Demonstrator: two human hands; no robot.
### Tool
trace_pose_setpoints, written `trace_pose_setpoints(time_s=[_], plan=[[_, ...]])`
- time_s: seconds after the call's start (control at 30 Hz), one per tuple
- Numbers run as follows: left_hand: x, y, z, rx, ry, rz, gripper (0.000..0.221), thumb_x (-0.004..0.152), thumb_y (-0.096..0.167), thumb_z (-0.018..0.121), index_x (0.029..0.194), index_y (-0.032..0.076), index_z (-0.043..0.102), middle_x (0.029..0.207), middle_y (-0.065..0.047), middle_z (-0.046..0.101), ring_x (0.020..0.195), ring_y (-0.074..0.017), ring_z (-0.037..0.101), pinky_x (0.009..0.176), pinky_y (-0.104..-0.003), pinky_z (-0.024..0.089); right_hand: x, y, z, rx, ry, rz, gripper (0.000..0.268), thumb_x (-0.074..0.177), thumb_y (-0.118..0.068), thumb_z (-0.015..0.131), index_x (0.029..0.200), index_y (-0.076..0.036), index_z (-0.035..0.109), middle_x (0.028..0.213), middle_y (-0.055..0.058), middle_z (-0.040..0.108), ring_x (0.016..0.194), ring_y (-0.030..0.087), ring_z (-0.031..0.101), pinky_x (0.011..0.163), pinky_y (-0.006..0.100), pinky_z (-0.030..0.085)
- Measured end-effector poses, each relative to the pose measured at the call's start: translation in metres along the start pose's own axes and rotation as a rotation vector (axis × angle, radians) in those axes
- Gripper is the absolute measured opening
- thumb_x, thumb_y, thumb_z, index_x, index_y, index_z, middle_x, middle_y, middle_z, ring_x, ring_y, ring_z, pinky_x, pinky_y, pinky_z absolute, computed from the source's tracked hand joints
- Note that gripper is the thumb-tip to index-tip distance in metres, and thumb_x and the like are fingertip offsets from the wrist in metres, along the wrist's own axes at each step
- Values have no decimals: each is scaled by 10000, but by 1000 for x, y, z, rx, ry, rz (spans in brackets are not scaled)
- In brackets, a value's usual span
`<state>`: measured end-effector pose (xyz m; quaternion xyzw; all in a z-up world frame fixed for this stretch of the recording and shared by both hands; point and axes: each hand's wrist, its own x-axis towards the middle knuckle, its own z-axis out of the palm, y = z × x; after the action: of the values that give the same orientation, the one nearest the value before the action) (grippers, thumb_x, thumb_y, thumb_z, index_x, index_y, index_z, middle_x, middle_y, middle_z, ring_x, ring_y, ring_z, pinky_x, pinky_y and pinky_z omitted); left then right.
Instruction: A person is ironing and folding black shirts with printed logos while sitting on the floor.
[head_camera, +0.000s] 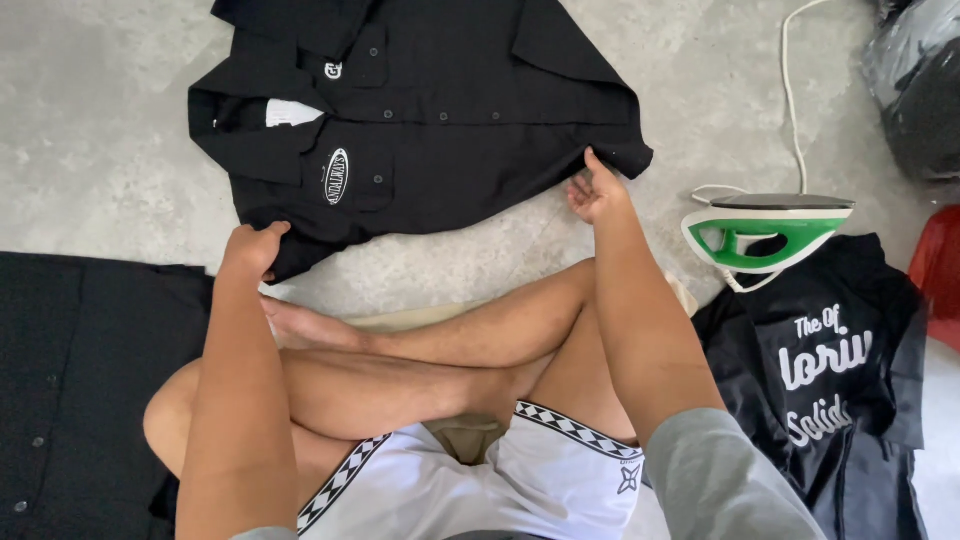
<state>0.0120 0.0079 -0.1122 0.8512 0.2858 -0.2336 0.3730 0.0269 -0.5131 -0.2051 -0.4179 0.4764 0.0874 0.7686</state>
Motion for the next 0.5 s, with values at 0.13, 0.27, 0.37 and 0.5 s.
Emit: trace_pose_setpoints(time_s=[0.13, 0.27, 0.37, 0.5], plan=[[9, -1, 9, 63, 13, 20, 686, 859, 394, 583, 1258, -139, 420, 1185, -332, 476, 873, -462, 587, 552, -419, 552, 31, 6, 5, 31, -138, -52, 438, 967, -238, 437, 1385, -259, 307, 1387, 116, 265, 1331, 328, 270, 1068, 504, 274], [3, 9, 15, 77, -39, 48, 706, 841, 399, 587, 1291, -113, 403, 1242, -303, 458, 1034, -436, 519, 701, -465, 509, 23, -1, 11, 403, -11, -13, 345, 893, -124, 467, 1205, -47, 340, 1163, 146, 361, 1042, 303, 399, 851, 408, 384], [-5, 25, 14, -160, -56, 90, 617, 876, 318, 582, 1319, -60, 380, 1251, -270, 458, 1121, -387, 487, 816, -503, 481, 6, -6, 20, 515, -5, -42, 304, 812, -272, 591, 958, -81, 406, 866, 71, 482, 650, 217, 562, 535, 303, 428], [-26, 40, 7, -452, -139, 111, 533, 897, 247, 587, 1329, 6, 389, 1187, -239, 507, 1062, -345, 537, 782, -492, 494, -35, -8, 42, 184, -232, -153, 482, 722, -520, 693, 905, -168, 421, 756, -12, 455, 495, 91, 431, 422, 212, 273]])
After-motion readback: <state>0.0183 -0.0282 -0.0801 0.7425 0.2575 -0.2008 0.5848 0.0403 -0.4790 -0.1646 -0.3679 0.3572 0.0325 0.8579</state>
